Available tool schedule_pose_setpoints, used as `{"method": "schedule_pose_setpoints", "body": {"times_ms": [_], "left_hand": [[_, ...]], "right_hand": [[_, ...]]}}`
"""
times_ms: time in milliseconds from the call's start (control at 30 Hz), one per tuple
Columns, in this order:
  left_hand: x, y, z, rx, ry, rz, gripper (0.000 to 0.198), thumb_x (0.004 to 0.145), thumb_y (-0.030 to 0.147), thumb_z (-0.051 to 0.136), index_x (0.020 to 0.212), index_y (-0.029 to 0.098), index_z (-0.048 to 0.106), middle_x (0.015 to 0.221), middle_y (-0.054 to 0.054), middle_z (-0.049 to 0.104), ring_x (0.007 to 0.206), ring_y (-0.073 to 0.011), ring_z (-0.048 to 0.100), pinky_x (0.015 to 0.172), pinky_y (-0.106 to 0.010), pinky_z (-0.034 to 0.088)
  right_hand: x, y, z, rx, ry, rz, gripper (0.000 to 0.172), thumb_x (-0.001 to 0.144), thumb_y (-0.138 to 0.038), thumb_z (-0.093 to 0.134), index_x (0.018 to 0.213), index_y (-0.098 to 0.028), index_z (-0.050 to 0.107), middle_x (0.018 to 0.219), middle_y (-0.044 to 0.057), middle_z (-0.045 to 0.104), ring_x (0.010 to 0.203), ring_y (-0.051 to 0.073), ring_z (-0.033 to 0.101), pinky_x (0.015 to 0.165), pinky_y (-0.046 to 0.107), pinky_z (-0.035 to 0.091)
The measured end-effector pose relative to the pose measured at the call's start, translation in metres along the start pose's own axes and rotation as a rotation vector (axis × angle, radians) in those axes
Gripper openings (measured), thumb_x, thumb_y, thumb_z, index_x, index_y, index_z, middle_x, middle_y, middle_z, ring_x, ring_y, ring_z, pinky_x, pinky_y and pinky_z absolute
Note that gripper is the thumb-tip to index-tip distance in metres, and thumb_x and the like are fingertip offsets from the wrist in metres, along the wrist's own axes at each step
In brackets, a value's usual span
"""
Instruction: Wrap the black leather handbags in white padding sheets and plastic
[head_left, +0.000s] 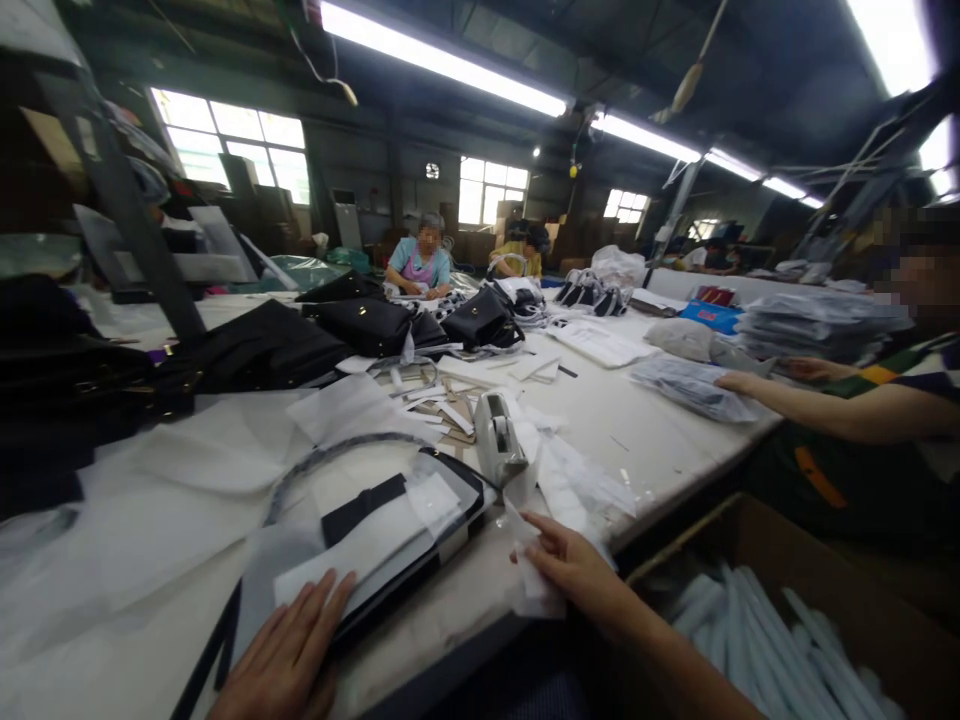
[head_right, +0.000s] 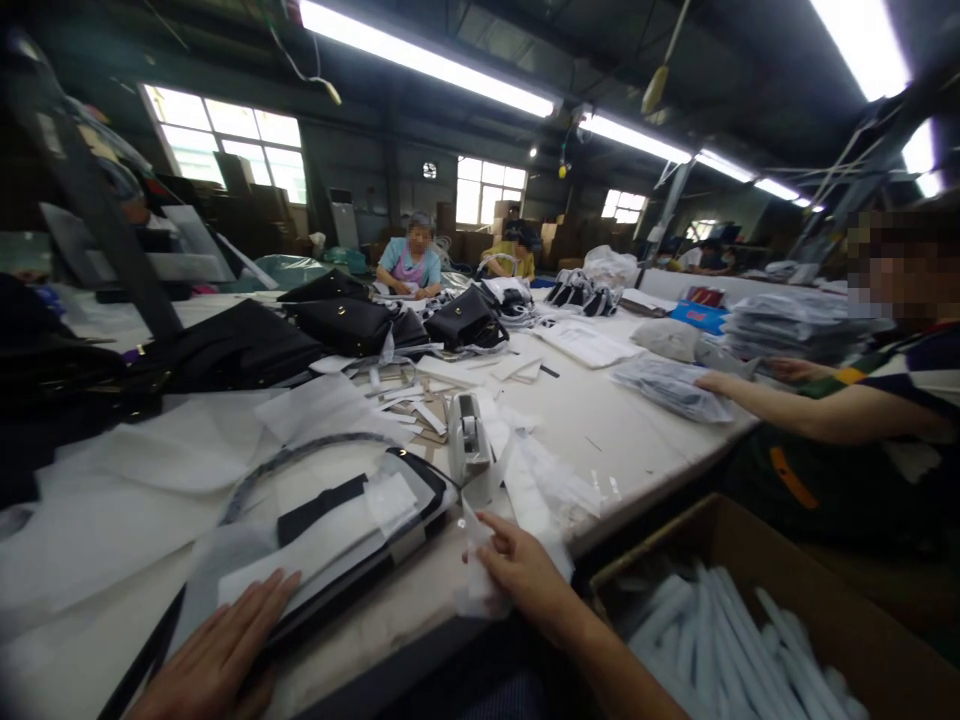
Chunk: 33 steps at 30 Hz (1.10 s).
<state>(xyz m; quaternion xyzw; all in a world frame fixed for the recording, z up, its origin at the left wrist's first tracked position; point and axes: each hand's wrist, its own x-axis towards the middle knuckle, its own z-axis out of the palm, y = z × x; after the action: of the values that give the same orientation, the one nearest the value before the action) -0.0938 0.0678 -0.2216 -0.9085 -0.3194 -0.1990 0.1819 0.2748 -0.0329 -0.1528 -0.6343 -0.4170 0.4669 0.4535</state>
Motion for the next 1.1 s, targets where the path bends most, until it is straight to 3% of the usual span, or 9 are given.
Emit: {"method": "schedule_pose_setpoints", "body": {"times_ms": [133,267,433,600,700,833,900,967,1100], "left_hand": [[0.009,0.004,-0.020,0.056,0.012,-0.031,0.071,0.086,0.013,0.043,0.152,0.030,0.025,0.147,-0.005,0.048,0.126,-0.0216,0.056,0.106,-0.038,0.044],[0.015,-0.001,-0.030,0.020,-0.008,-0.026,0.069,0.087,0.015,0.046,0.152,0.027,0.027,0.145,-0.005,0.051,0.121,-0.0208,0.059,0.098,-0.033,0.051],[0.040,-0.015,-0.055,-0.182,-0.117,-0.208,0.076,0.082,0.014,0.054,0.151,0.034,0.027,0.139,0.001,0.058,0.114,-0.0196,0.064,0.085,-0.025,0.054],[0.082,-0.041,-0.089,-0.245,-0.310,-0.423,0.072,0.082,0.023,0.059,0.148,0.037,0.033,0.112,0.002,0.073,0.083,-0.0211,0.072,0.068,-0.025,0.049],[0.099,-0.058,-0.104,-0.314,-0.359,-0.516,0.070,0.081,0.027,0.059,0.146,0.037,0.037,0.088,0.004,0.074,0.072,-0.0197,0.070,0.063,-0.024,0.043],[0.109,-0.072,-0.111,-0.453,-0.380,-0.588,0.071,0.079,0.027,0.059,0.146,0.034,0.037,0.069,0.007,0.067,0.055,-0.0142,0.064,0.060,-0.021,0.041],[0.109,-0.074,-0.110,-0.489,-0.352,-0.583,0.072,0.077,0.025,0.059,0.145,0.035,0.039,0.081,0.006,0.071,0.056,-0.0127,0.063,0.060,-0.021,0.041],[0.108,-0.075,-0.106,-0.502,-0.335,-0.574,0.072,0.076,0.023,0.059,0.145,0.037,0.039,0.094,0.005,0.072,0.058,-0.0126,0.063,0.060,-0.021,0.041],[0.106,-0.073,-0.103,-0.516,-0.325,-0.548,0.073,0.077,0.024,0.059,0.146,0.038,0.037,0.107,0.003,0.072,0.059,-0.0135,0.064,0.061,-0.022,0.042]], "right_hand": [[-0.018,0.002,0.045,-0.271,-0.179,-0.161,0.047,0.088,-0.033,0.055,0.133,-0.018,0.059,0.120,0.009,0.069,0.116,0.027,0.061,0.103,0.040,0.044],[-0.020,-0.009,0.080,-0.381,-0.319,-0.228,0.046,0.091,-0.024,0.050,0.137,-0.024,0.056,0.120,0.005,0.070,0.108,0.023,0.065,0.095,0.033,0.047],[-0.002,-0.022,0.122,-0.674,-0.361,-0.287,0.044,0.092,-0.033,0.054,0.135,-0.025,0.057,0.115,0.009,0.072,0.105,0.026,0.067,0.088,0.032,0.049],[0.010,-0.029,0.146,-0.966,-0.231,-0.347,0.068,0.079,-0.073,0.056,0.130,-0.026,0.061,0.101,0.012,0.074,0.092,0.034,0.069,0.078,0.040,0.052],[0.012,-0.018,0.143,-0.945,-0.039,-0.430,0.048,0.090,-0.061,0.050,0.110,-0.023,0.071,0.100,0.013,0.072,0.095,0.030,0.066,0.085,0.040,0.050],[0.027,0.009,0.140,-0.922,0.054,-0.536,0.040,0.093,-0.041,0.056,0.125,-0.018,0.063,0.133,0.017,0.059,0.123,0.035,0.052,0.106,0.051,0.037],[0.043,0.012,0.145,-0.935,-0.040,-0.588,0.048,0.091,-0.045,0.058,0.131,-0.017,0.058,0.143,0.017,0.050,0.134,0.037,0.041,0.112,0.056,0.028],[0.062,0.004,0.154,-0.903,-0.255,-0.727,0.050,0.092,-0.048,0.057,0.132,-0.018,0.058,0.144,0.014,0.050,0.137,0.033,0.038,0.115,0.053,0.024],[0.095,-0.029,0.169,-0.760,-0.682,-1.006,0.035,0.091,-0.043,0.058,0.112,-0.018,0.069,0.127,0.009,0.065,0.126,0.025,0.051,0.111,0.037,0.033]]}}
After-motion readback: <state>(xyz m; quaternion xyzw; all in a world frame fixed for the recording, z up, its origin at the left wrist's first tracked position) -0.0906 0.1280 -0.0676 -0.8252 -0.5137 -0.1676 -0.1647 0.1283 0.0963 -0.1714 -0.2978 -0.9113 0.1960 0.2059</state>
